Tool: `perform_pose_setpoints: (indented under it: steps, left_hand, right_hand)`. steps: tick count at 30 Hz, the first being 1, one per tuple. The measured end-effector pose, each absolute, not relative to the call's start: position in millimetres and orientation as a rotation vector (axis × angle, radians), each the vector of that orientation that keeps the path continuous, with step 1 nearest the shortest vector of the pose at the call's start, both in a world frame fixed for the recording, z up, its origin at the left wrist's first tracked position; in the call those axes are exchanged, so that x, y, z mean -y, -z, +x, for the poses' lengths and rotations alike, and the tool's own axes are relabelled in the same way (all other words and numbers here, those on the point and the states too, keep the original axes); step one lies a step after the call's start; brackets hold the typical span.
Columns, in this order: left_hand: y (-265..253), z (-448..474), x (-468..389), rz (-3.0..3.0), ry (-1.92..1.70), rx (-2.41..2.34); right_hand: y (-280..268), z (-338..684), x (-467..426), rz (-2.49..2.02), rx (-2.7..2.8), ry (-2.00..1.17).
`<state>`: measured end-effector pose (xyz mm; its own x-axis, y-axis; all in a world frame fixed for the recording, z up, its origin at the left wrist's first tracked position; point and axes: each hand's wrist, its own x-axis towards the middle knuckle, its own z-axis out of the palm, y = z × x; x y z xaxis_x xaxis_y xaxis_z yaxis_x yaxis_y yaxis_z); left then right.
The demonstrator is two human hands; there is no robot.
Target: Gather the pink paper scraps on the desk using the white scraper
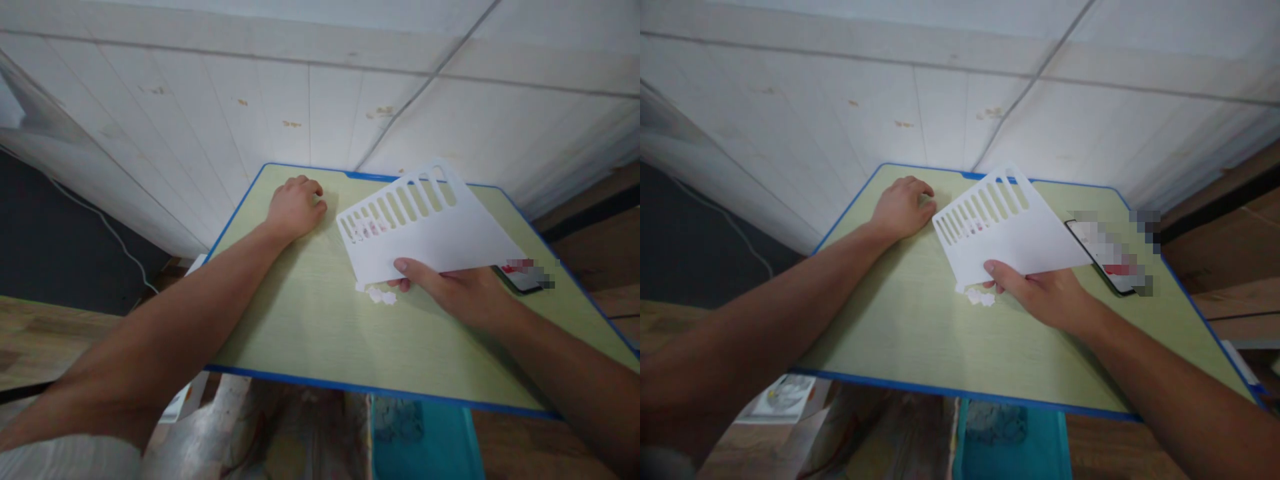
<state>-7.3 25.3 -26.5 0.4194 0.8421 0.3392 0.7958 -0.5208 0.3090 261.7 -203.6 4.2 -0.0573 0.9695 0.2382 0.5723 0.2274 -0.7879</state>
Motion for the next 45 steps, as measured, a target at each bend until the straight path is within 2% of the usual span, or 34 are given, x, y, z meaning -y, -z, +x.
perform_pose_setpoints:
  steps: [14,25,28,32,34,45]
  left_hand:
    - [22.5,-8.2,-29.5,2.507,-0.697,-1.428]
    - [15.6,-6.3,-23.4,2.49,-0.639,-1.469]
    - [19.2,-7.8,-26.3,2.474,-0.68,-1.464]
    - [19.3,-7.9,-25.9,2.524,-0.667,-1.456]
    - [17.8,-7.5,-24.0,2.555,-0.642,-1.463]
    - [20.9,-10.6,-25.3,2.56,-0.708,-1.41]
  right_hand:
    - [-34.5,268.5,223.7,-1.334,1.813,-1.374]
    - [-47.9,265.6,228.9,-1.308,1.694,-1.643]
    - [-43.6,266.7,226.0,-1.324,1.715,-1.435]
    - [-31.3,265.8,221.6,-1.413,1.557,-0.829]
    - [-25.2,265.3,220.3,-1.407,1.479,-0.639]
    - [-8.2,275.5,218.4,-1.478,1.591,-0.453]
